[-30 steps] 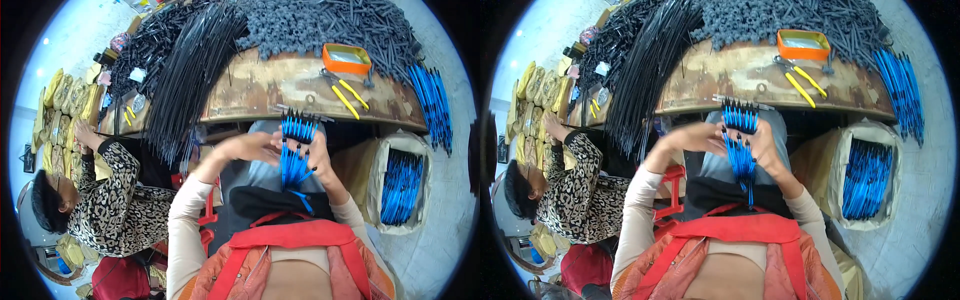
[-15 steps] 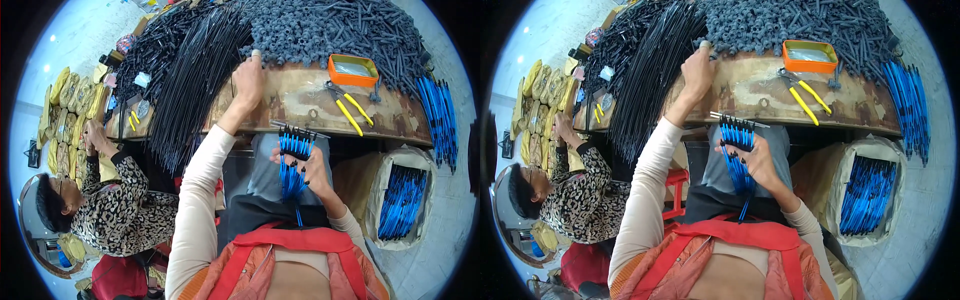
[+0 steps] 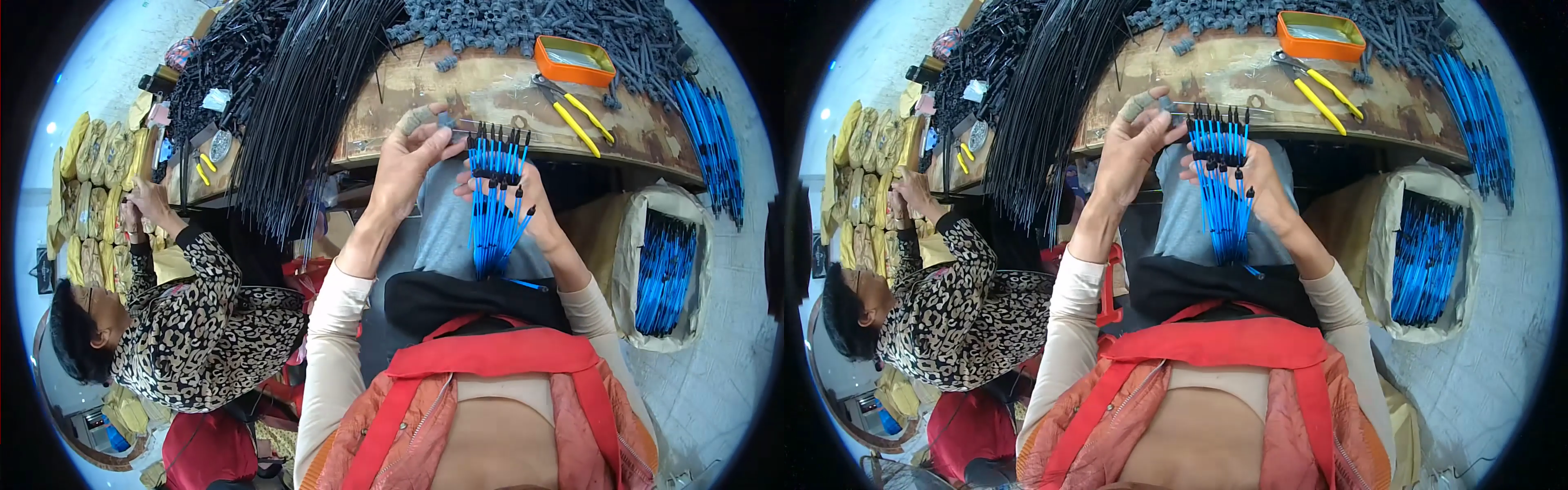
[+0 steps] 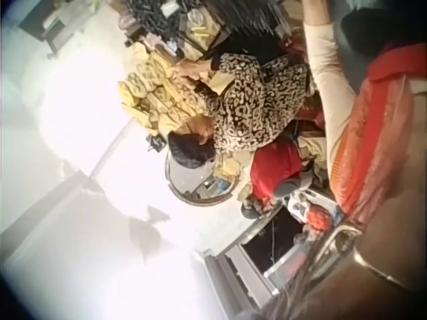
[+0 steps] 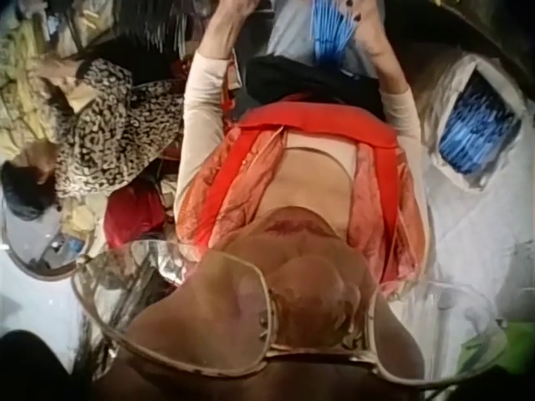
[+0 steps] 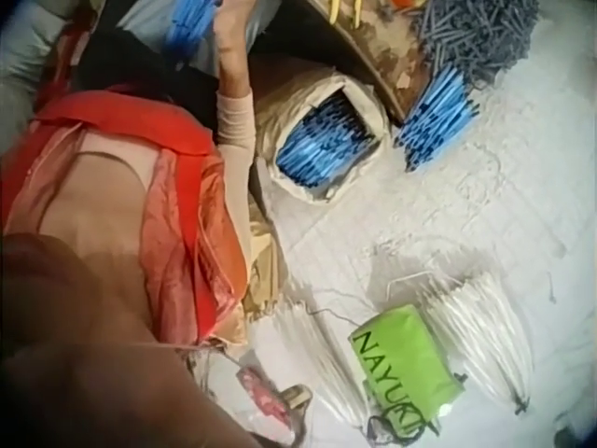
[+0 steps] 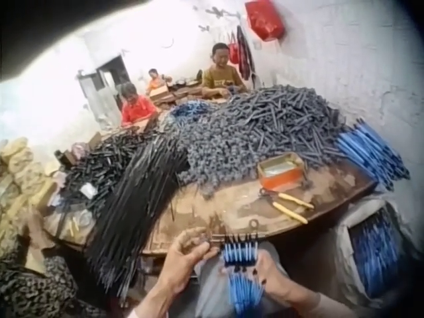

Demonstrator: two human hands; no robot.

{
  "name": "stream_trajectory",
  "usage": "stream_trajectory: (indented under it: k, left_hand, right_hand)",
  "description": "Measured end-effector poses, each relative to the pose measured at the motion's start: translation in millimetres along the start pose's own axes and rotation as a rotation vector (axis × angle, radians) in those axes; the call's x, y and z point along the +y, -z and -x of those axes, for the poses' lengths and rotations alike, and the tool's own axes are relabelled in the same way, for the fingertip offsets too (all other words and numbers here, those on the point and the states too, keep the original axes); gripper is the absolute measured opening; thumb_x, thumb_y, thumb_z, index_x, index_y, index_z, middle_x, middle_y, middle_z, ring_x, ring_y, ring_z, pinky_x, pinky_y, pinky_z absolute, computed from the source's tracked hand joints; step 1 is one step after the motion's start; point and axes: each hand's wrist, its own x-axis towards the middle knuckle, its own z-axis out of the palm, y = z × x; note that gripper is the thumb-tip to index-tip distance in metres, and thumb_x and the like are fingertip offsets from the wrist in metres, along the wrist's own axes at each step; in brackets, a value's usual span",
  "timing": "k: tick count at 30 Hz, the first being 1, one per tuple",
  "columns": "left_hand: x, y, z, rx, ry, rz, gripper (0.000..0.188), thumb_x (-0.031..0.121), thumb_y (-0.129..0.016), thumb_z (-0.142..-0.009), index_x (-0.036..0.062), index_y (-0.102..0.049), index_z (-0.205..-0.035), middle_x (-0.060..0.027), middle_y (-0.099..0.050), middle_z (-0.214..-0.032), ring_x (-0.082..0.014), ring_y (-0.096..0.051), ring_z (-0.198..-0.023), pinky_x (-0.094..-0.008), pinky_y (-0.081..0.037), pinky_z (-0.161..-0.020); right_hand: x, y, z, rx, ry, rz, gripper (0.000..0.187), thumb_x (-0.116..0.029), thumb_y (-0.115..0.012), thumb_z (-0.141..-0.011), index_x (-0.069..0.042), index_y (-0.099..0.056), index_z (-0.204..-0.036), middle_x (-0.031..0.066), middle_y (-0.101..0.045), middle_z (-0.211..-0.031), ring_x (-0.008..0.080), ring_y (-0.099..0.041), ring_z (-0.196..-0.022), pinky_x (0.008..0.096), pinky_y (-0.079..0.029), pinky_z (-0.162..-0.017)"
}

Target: Arranging blue plastic components into a specialized jig and using a pliers-like tool to perform manual assembly.

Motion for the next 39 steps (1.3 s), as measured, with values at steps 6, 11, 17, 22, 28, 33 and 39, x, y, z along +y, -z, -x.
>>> stream_trajectory:
  k: [6, 11, 17, 22, 28, 33, 39]
  left_hand:
    - [3, 7, -7, -0.042, -0.020, 0.151, 0.035, 0.010, -0.054, -0.099, 0.0023, -0.050, -0.133, -0.0144, -0.064, -0.112, -0.0214, -0.067, -0.096, -0.0325, -0.057, -0.087]
    - [-4, 9, -7, -0.139, -0.004, 0.311, 0.038, 0.009, -0.055, -0.098, 0.0035, -0.048, -0.135, -0.0161, -0.064, -0.114, -0.0235, -0.068, -0.096, -0.0328, -0.058, -0.084]
    - [-11, 15, -4, -0.119, -0.041, 0.209, 0.039, 0.009, -0.056, -0.098, 0.0046, -0.047, -0.135, -0.0155, -0.063, -0.116, -0.0236, -0.067, -0.099, -0.0335, -0.058, -0.085]
    - [-16, 11, -7, -0.158, 0.001, 0.348, 0.038, 0.006, -0.055, -0.097, 0.0047, -0.048, -0.134, -0.0168, -0.065, -0.112, -0.0248, -0.067, -0.102, -0.0343, -0.058, -0.087]
    - [-18, 6, -6, -0.149, 0.001, 0.348, 0.038, 0.007, -0.055, -0.098, 0.0052, -0.048, -0.135, -0.0172, -0.064, -0.114, -0.0243, -0.067, -0.102, -0.0351, -0.058, -0.087]
    - [-18, 3, -7, -0.140, 0.008, 0.382, 0.037, 0.007, -0.056, -0.097, 0.0049, -0.049, -0.134, -0.0176, -0.064, -0.114, -0.0243, -0.067, -0.102, -0.0343, -0.059, -0.086]
    - [-24, 4, -7, -0.166, 0.004, 0.381, 0.035, 0.006, -0.057, -0.097, 0.0043, -0.051, -0.131, -0.0161, -0.065, -0.110, -0.0239, -0.067, -0.101, -0.0336, -0.059, -0.085]
  right_hand:
    - [-6, -18, -1, 0.012, -0.032, 0.080, 0.040, -0.020, -0.067, -0.090, 0.008, -0.057, -0.118, 0.0184, -0.068, -0.103, 0.0273, -0.069, -0.094, 0.0377, -0.057, -0.087]
    - [4, -13, 1, -0.015, 0.072, 0.061, 0.052, -0.032, -0.068, -0.089, 0.008, -0.057, -0.119, 0.0181, -0.068, -0.102, 0.0268, -0.069, -0.094, 0.0368, -0.057, -0.085]
    - [6, -13, 2, -0.021, 0.009, 0.111, 0.059, -0.041, -0.070, -0.086, 0.006, -0.057, -0.120, 0.0173, -0.068, -0.102, 0.0246, -0.069, -0.092, 0.0344, -0.056, -0.082]
    - [3, -12, 4, 0.078, -0.037, 0.099, 0.043, -0.028, -0.066, -0.090, 0.003, -0.058, -0.120, 0.0148, -0.069, -0.098, 0.0232, -0.070, -0.088, 0.0339, -0.056, -0.082]
    - [1, -11, 7, 0.025, 0.004, 0.123, 0.040, -0.025, -0.065, -0.090, 0.003, -0.059, -0.117, 0.0150, -0.069, -0.097, 0.0229, -0.070, -0.088, 0.0334, -0.056, -0.080]
    - [3, -7, 7, 0.020, 0.017, 0.160, 0.041, -0.026, -0.063, -0.090, 0.003, -0.059, -0.118, 0.0154, -0.069, -0.097, 0.0234, -0.070, -0.088, 0.0337, -0.056, -0.080]
    - [5, -4, 7, 0.014, 0.035, 0.176, 0.044, -0.029, -0.062, -0.089, 0.003, -0.058, -0.119, 0.0163, -0.068, -0.098, 0.0240, -0.070, -0.089, 0.0344, -0.057, -0.081]
